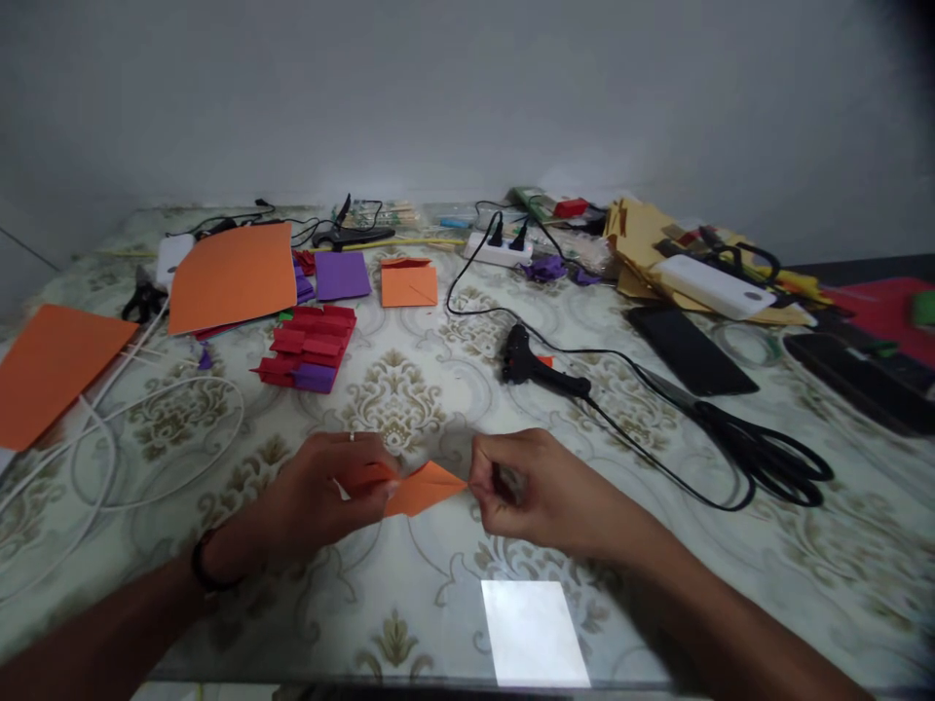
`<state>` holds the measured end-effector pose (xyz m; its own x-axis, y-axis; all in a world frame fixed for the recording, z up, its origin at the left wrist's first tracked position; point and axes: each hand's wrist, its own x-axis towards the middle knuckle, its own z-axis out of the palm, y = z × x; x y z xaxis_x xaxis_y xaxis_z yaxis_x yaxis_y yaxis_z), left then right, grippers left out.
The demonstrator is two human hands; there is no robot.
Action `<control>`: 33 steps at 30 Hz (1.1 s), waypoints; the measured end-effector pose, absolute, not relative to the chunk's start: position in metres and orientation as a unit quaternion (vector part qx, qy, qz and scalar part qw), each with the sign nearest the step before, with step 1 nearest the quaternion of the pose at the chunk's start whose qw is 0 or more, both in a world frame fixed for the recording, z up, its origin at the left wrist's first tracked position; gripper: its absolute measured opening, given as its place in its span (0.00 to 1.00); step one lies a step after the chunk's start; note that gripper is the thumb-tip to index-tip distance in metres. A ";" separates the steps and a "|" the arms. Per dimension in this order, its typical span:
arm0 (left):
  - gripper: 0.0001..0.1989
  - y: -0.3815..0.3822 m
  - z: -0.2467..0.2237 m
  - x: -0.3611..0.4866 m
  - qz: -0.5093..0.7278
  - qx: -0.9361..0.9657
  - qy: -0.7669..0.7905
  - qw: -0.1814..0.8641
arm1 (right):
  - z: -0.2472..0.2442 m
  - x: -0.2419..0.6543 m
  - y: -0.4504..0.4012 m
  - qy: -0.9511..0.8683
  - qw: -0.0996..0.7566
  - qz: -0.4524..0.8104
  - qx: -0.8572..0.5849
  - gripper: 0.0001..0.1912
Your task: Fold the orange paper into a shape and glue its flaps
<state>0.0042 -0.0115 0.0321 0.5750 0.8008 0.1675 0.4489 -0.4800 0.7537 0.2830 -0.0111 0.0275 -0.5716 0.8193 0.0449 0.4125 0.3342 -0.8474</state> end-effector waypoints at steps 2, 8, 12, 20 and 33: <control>0.06 -0.011 0.034 0.003 0.264 0.821 0.386 0.327 | 0.031 0.286 -0.009 -0.784 0.259 0.405 -0.391 0.08; 0.08 -0.018 0.025 0.010 0.237 0.847 0.354 0.319 | 0.025 0.269 -0.016 -0.820 0.304 0.364 -0.320 0.10; 0.07 -0.021 0.016 0.016 0.260 0.849 0.325 0.327 | 0.011 0.255 -0.025 -0.825 0.316 0.376 -0.281 0.05; 0.07 -0.025 0.015 0.020 0.282 0.815 0.329 0.385 | 0.010 0.254 -0.030 -0.824 0.342 0.353 -0.281 0.05; 0.05 -0.019 0.023 0.012 0.277 0.800 0.367 0.384 | 0.016 0.259 -0.025 -0.811 0.372 0.329 -0.309 0.06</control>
